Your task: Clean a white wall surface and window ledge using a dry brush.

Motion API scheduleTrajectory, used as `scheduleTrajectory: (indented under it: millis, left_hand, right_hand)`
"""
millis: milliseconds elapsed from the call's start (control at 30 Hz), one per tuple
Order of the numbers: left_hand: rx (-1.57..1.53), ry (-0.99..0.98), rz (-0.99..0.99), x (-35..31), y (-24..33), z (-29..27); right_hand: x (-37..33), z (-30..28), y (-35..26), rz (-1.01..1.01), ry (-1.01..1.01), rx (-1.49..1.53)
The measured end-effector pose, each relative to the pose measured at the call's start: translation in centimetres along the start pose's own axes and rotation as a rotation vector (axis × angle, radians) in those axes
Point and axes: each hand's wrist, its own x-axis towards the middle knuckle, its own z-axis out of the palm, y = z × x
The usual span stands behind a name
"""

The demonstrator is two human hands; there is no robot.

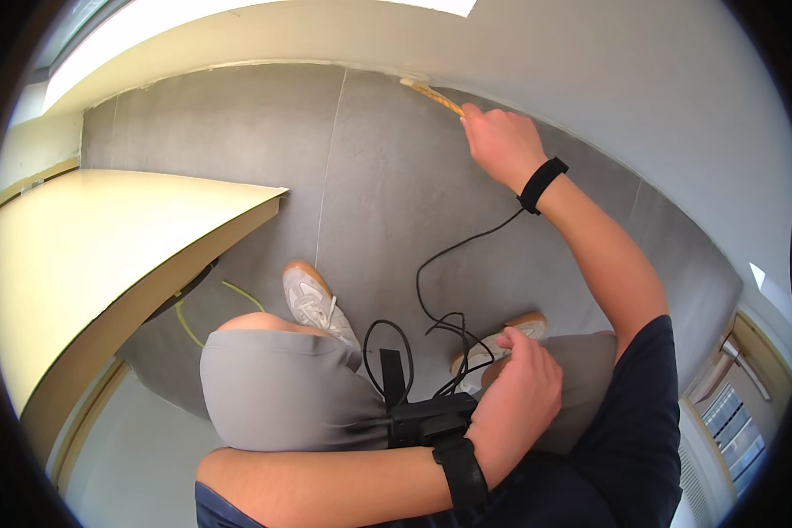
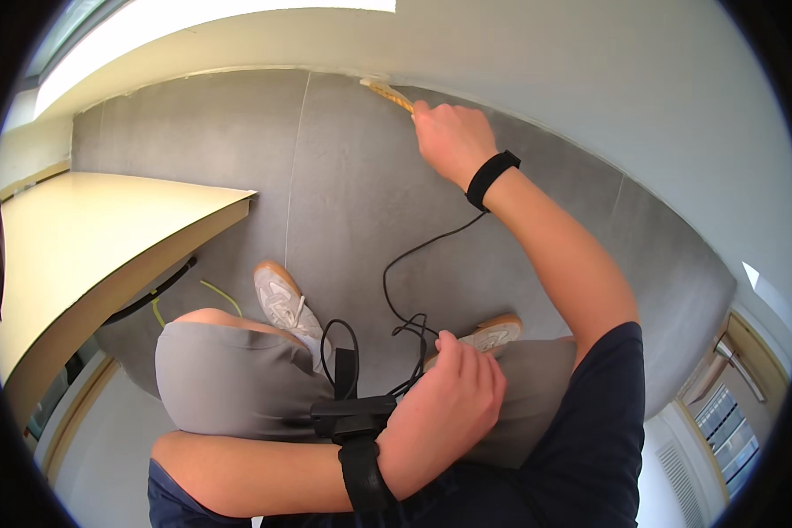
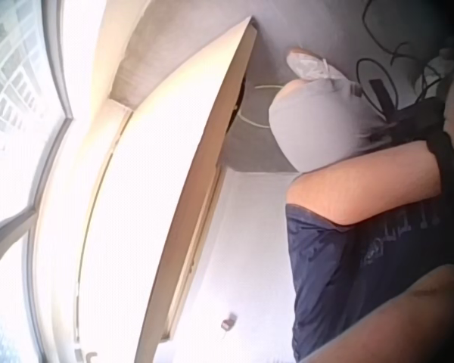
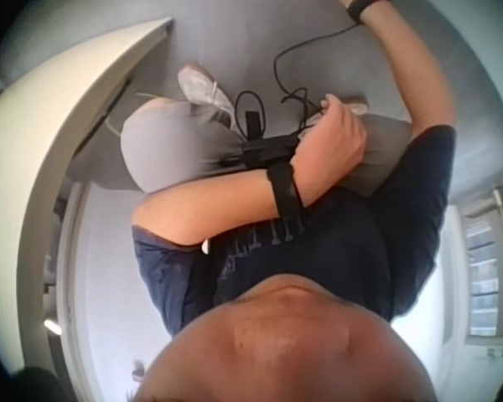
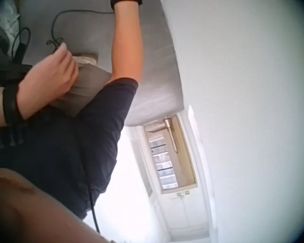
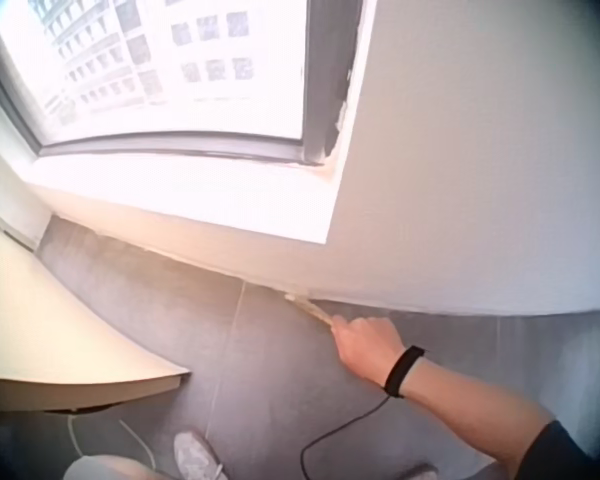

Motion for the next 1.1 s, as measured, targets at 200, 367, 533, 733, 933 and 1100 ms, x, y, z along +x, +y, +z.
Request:
scheduleTrajectory:
  millis: [200, 367, 533, 733, 933, 1100]
  left_hand:
    - [0.013, 0.003, -0.011, -0.3, 0.0, 0.3]
    - [0.008, 0.002, -0.015, -0.2, 0.4, 0.3]
    - [0.023, 0.004, -0.008, 0.2, 0.4, 0.3]
    - [0.051, -0.026, 0.031, 0.3, 0.8, 0.6]
    - [0.048, -0.046, 0.017, 0.1, 1.4, 0.5]
    - [0.033, -0.043, 0.016, -0.3, 1.1, 0.6]
  right_hand:
    - [0.2, 0.3, 0.2, 0.018, -0.025, -0.048]
    - [-0.1, -0.2, -0.1, 0.018, -0.009, -0.016]
    - [-1.0, -0.2, -1.4, -0.102, 0.002, -0.071]
    - [-2.2, 0.6, -1.4, -0.364, 0.375, -0.070]
    - [-2.1, -0.1, -2.1, -0.445, 0.460, -0.032]
    - [-2.1, 0.4, -2.4, -0.450, 0.452, -0.024]
